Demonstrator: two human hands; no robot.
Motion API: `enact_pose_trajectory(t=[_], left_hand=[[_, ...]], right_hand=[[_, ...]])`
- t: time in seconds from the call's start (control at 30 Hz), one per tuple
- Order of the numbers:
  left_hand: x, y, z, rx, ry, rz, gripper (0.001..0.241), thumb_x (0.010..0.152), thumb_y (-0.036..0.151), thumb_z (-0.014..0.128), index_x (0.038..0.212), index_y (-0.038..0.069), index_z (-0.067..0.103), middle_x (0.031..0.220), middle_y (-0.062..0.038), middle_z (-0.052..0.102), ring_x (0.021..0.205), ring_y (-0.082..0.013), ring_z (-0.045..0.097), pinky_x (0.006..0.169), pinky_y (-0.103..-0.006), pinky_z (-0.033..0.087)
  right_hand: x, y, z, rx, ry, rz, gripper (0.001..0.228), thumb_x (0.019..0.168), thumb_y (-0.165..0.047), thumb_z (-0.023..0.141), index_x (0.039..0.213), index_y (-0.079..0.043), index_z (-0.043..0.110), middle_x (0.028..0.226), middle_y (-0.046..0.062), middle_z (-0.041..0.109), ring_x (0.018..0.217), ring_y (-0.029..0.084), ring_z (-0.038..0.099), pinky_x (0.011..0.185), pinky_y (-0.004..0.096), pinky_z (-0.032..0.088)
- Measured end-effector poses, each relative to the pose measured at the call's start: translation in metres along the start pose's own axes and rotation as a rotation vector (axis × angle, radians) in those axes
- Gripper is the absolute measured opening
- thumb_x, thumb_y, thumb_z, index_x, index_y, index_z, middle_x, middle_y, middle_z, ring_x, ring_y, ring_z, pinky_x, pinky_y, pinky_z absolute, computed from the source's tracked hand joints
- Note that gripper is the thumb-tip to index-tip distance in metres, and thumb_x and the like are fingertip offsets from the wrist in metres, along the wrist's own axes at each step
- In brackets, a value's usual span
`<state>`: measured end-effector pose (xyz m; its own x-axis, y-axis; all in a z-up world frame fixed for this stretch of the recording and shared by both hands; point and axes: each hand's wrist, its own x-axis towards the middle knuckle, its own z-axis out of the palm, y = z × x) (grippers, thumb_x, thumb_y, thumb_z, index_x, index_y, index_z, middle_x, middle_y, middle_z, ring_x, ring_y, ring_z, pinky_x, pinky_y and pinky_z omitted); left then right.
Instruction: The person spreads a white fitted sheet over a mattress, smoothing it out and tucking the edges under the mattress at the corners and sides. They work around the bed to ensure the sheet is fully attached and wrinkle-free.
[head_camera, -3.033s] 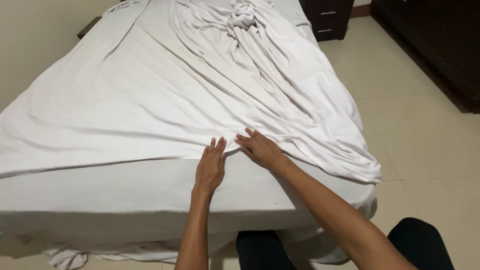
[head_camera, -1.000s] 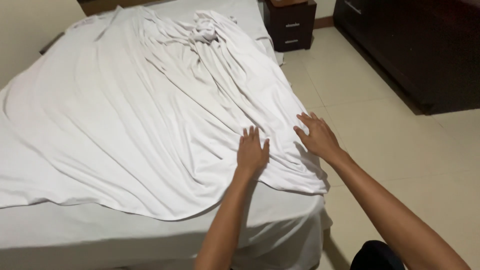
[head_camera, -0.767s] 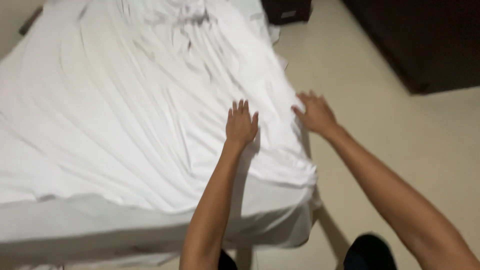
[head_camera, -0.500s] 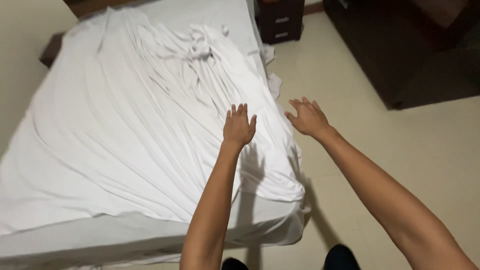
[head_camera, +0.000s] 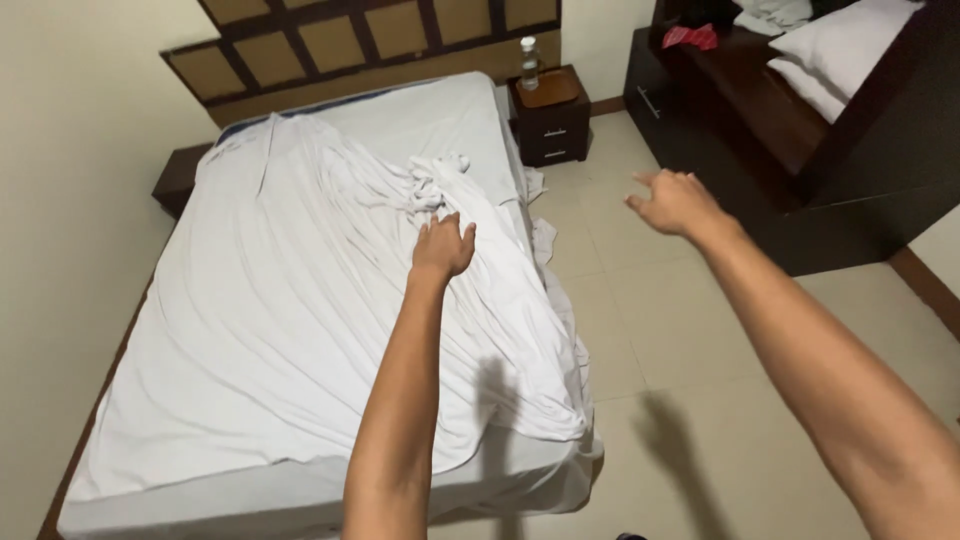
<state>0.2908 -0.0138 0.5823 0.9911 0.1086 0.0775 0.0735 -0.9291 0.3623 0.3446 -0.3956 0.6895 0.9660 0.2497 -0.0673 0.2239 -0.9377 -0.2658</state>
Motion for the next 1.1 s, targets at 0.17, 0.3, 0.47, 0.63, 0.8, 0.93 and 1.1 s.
enact_pose_trajectory(t=[0.17,0.3,0.47,0.63,0.8,0.93,1.1], left_hand=[[0.028,0.042,-0.003,0.003,0.022,0.018,0.063,0.104,0.045,0.044,0.147,-0.001,0.05,0.151,-0.023,0.051,0.148,-0.0414,0.036,0.124,-0.0499,0.025],[0.084,0.092,0.006,0.016,0.039,0.023,0.064,0.101,0.045,0.043,0.147,0.0,0.047,0.152,-0.021,0.047,0.146,-0.042,0.033,0.121,-0.0514,0.021],[0.128,0.15,0.005,0.005,0.046,0.031,0.064,0.104,0.045,0.042,0.149,0.0,0.047,0.152,-0.021,0.05,0.147,-0.0413,0.037,0.124,-0.0505,0.024],[0.158,0.17,0.002,0.003,0.035,-0.008,0.063,0.105,0.046,0.042,0.15,0.003,0.048,0.153,-0.021,0.051,0.148,-0.0413,0.037,0.125,-0.049,0.025],[0.199,0.161,0.006,-0.047,0.025,-0.134,0.065,0.104,0.05,0.039,0.151,0.005,0.047,0.154,-0.02,0.048,0.15,-0.0364,0.034,0.126,-0.0481,0.022],[0.238,0.141,0.027,-0.026,-0.005,-0.168,0.065,0.105,0.05,0.038,0.151,0.005,0.047,0.155,-0.02,0.048,0.151,-0.0361,0.033,0.127,-0.0477,0.022],[0.314,0.122,0.052,0.02,0.039,-0.114,0.064,0.105,0.047,0.039,0.15,0.002,0.048,0.155,-0.02,0.048,0.151,-0.041,0.032,0.125,-0.0508,0.023]], right_hand=[[0.02,0.044,-0.036,-0.005,0.088,-0.036,0.064,0.1,-0.049,0.056,0.153,-0.012,0.053,0.142,0.028,0.059,0.132,0.045,0.054,0.12,0.053,0.033],[0.072,0.099,-0.053,-0.037,0.153,-0.035,0.07,0.104,-0.057,0.047,0.156,-0.01,0.048,0.149,0.028,0.053,0.138,0.046,0.049,0.12,0.055,0.032],[0.118,0.132,-0.078,-0.035,0.099,-0.123,0.074,0.102,-0.058,0.048,0.155,-0.009,0.043,0.156,0.025,0.044,0.149,0.04,0.034,0.123,0.057,0.02],[0.155,0.142,-0.107,-0.064,0.089,-0.154,0.074,0.1,-0.058,0.049,0.157,-0.01,0.042,0.157,0.024,0.042,0.15,0.038,0.031,0.123,0.055,0.02],[0.2,0.146,-0.113,-0.057,0.058,-0.219,0.073,0.102,-0.056,0.048,0.157,-0.009,0.041,0.158,0.02,0.044,0.153,0.035,0.03,0.126,0.055,0.017],[0.245,0.153,-0.096,-0.067,0.043,-0.222,0.072,0.102,-0.056,0.05,0.158,-0.012,0.041,0.159,0.023,0.04,0.153,0.034,0.029,0.125,0.053,0.017],[0.318,0.156,-0.091,-0.07,0.013,-0.241,0.073,0.101,-0.055,0.049,0.158,-0.01,0.038,0.161,0.016,0.04,0.155,0.033,0.027,0.125,0.056,0.017]])
